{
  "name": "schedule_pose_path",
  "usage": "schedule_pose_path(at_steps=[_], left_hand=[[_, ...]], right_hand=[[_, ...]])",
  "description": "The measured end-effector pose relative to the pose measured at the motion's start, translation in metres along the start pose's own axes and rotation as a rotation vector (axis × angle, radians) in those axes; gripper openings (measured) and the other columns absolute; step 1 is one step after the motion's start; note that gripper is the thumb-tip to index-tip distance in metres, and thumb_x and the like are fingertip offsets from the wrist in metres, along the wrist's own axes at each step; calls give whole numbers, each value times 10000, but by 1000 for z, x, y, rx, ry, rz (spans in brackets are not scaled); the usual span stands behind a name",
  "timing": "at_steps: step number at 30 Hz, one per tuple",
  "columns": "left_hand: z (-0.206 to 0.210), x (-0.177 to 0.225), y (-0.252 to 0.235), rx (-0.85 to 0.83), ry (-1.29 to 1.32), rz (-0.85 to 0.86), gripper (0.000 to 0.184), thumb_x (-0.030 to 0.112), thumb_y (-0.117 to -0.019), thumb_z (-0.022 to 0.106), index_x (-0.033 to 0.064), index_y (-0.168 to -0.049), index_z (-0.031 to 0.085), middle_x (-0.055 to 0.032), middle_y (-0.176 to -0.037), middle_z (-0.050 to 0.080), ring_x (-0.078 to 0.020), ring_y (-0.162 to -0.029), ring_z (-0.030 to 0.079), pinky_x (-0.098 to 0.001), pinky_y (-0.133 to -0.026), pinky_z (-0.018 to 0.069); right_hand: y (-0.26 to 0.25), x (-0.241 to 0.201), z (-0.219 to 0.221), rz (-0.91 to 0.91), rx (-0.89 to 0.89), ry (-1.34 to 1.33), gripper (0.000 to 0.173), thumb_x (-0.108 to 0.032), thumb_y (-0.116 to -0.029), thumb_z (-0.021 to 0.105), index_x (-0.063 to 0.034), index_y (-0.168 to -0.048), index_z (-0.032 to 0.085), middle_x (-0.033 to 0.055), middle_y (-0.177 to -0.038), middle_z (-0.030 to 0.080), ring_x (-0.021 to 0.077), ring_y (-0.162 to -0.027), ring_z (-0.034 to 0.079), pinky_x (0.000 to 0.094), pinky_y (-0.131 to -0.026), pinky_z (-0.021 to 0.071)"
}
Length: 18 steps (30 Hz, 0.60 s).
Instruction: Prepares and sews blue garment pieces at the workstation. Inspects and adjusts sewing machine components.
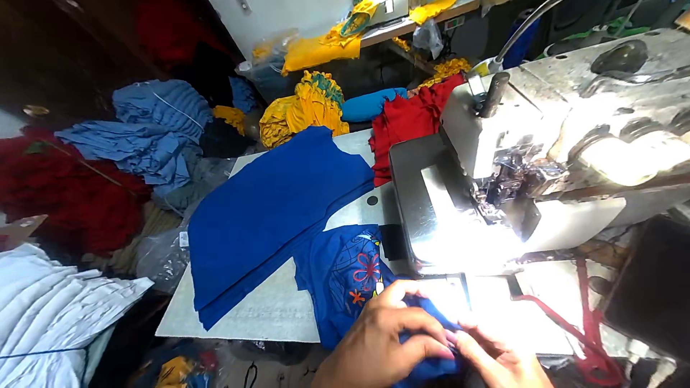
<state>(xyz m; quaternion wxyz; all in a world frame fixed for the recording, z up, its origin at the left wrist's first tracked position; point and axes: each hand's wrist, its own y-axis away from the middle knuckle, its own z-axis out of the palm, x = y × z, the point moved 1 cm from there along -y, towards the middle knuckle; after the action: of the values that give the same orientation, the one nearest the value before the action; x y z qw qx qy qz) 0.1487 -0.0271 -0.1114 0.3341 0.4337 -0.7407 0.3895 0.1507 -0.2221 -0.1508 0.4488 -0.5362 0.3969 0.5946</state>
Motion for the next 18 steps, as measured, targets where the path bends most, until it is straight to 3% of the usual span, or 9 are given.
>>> schedule_pose_path(at_steps=[2,4,6,9,11,13,15,18], left_hand=[[0,-14,1,-35,82,-80,191,236,-913,761,58,-846,775,-71,-1050,725,-56,-1026,646,-195,-883,520],[1,-18,-1,3,129,-52,162,198,-912,762,48,-854,771,-37,-944,711,-38,-955,640,-180,-846,521],[4,-14,-2,37,107,22,156,181,-921,755,39,-857,765,-50,-956,688,-46,-983,621,-171,-875,505],[9,-14,-2,60,60,105,137,139,-912,757,18,-848,763,-93,-990,701,-63,-996,639,-165,-894,513],[12,-18,1,84,31,109,148,162,-904,772,34,-832,758,-123,-1102,668,-38,-987,615,-141,-881,501],[12,-18,6,122,-71,92,149,241,-913,771,107,-847,761,-121,-1203,598,-23,-1016,561,-127,-874,462],[10,-3,8,165,-99,117,141,248,-921,766,121,-862,755,-86,-1114,624,-22,-959,580,-129,-821,484],[9,43,8,28,179,142,121,110,-941,726,4,-883,722,-100,-892,711,-97,-904,685,-208,-838,556]], right_hand=[[0,3,-2,-88,-32,49,192,53,-936,580,26,-1052,730,-14,-1015,740,-24,-941,680,179,-884,572],[0,5,-4,-84,-23,66,145,5,-958,611,11,-1059,715,-30,-981,734,-28,-895,675,177,-847,574],[1,3,-6,-20,-29,45,114,-58,-970,635,-21,-1058,697,-65,-925,721,-35,-826,666,179,-778,574],[2,4,-6,40,6,10,115,-96,-985,623,-72,-961,732,-98,-879,702,-57,-759,630,151,-706,544],[1,7,-5,45,77,-7,110,-89,-971,649,-88,-923,748,-109,-837,701,-66,-694,595,133,-649,511],[1,7,-5,34,116,-23,57,-50,-929,692,-67,-953,741,-79,-849,720,-42,-694,623,149,-648,534],[1,7,-7,28,123,-39,109,-10,-910,702,-41,-1012,722,-52,-889,735,-12,-740,667,174,-691,576],[-1,1,-5,67,135,-69,83,-15,-937,671,-30,-1001,722,-43,-874,742,11,-762,689,194,-718,590]])
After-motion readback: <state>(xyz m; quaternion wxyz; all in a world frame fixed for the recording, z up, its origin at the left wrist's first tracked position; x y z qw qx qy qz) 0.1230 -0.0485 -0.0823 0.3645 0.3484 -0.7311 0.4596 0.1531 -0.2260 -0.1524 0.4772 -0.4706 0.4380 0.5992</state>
